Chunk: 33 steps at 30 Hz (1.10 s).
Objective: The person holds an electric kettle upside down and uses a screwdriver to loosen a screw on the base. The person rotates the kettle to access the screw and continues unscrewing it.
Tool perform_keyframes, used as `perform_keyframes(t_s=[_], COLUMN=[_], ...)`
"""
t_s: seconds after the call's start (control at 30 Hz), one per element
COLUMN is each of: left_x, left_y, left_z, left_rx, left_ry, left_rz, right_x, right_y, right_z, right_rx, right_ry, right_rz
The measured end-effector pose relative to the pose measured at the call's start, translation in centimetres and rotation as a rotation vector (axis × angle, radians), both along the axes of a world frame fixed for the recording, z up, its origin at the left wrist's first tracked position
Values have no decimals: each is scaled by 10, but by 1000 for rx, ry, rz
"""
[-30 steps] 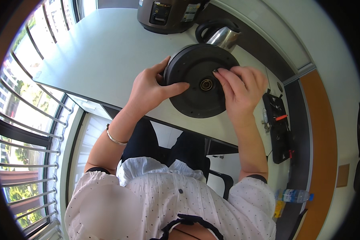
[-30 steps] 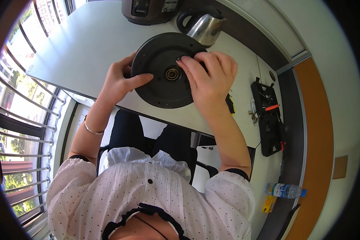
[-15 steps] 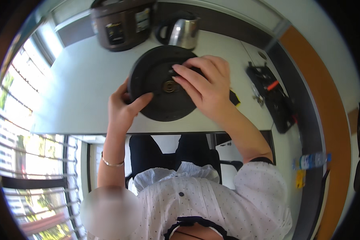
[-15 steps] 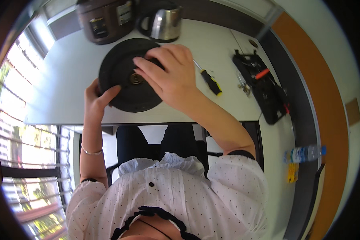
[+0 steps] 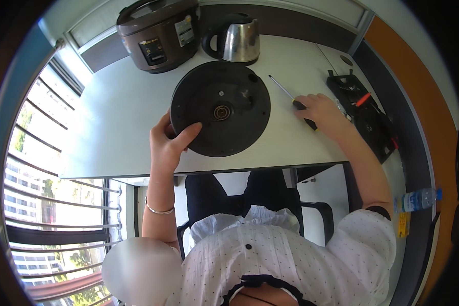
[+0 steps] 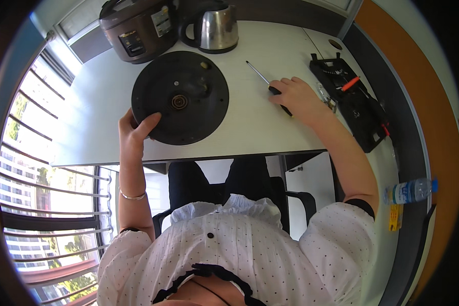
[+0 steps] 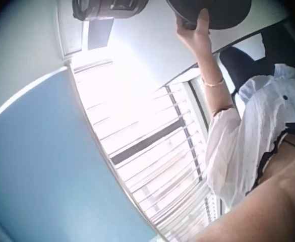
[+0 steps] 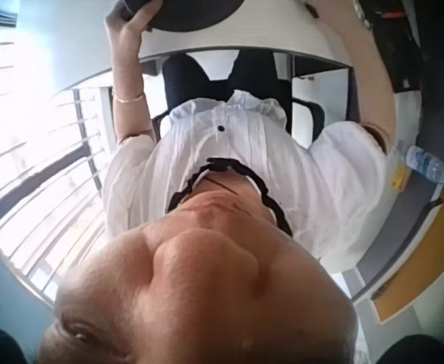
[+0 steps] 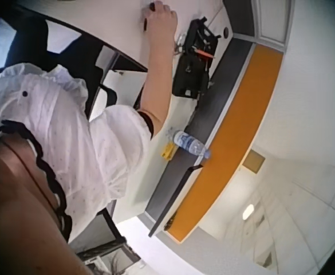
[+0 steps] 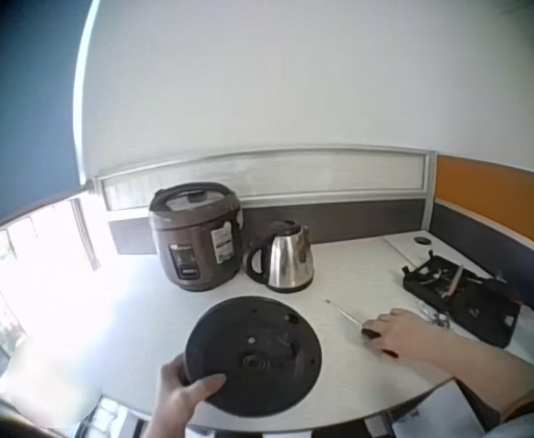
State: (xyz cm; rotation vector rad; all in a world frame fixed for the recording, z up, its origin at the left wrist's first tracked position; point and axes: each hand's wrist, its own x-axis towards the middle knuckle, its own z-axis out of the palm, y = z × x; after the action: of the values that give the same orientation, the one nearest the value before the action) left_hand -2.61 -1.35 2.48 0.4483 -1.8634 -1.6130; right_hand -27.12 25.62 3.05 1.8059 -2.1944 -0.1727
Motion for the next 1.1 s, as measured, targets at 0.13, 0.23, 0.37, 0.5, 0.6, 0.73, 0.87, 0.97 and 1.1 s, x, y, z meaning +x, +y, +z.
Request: perform_keyframes(t_s=[0.13,0.23,0.37,0.5,0.6,0.73,0.87,0.97,1.1], left_x=[1,2,1,1,1,2,6,7,5], left_y=[2,2,4,4,4,3,5,4,0], left_z=[2,2,3,3,3,4,7,6,-1], left_rx=[14,16,15,16,17,15,1,13,-8], left_ry=[-6,-20,-6,7,6,-38,-38,-68,-76], left_rz=[1,0,-10,-11,-8,-10,-1,3,6], right_x=[-16,-24,-29,-40,-41,-25,52,86,122], right_y=[0,-4,-9,-12,-11,-12,-10,-4,-7], right_z=[3,3,15,16,21,33,62,55,34], right_rx=[225,320,441,223,-129,-804,-1348,-1541,-1477], right_ry=[123,197,207,143,-12,-256,-785,-925,-918], right_rz=[34,96,164,196,150,240,-52,360,493])
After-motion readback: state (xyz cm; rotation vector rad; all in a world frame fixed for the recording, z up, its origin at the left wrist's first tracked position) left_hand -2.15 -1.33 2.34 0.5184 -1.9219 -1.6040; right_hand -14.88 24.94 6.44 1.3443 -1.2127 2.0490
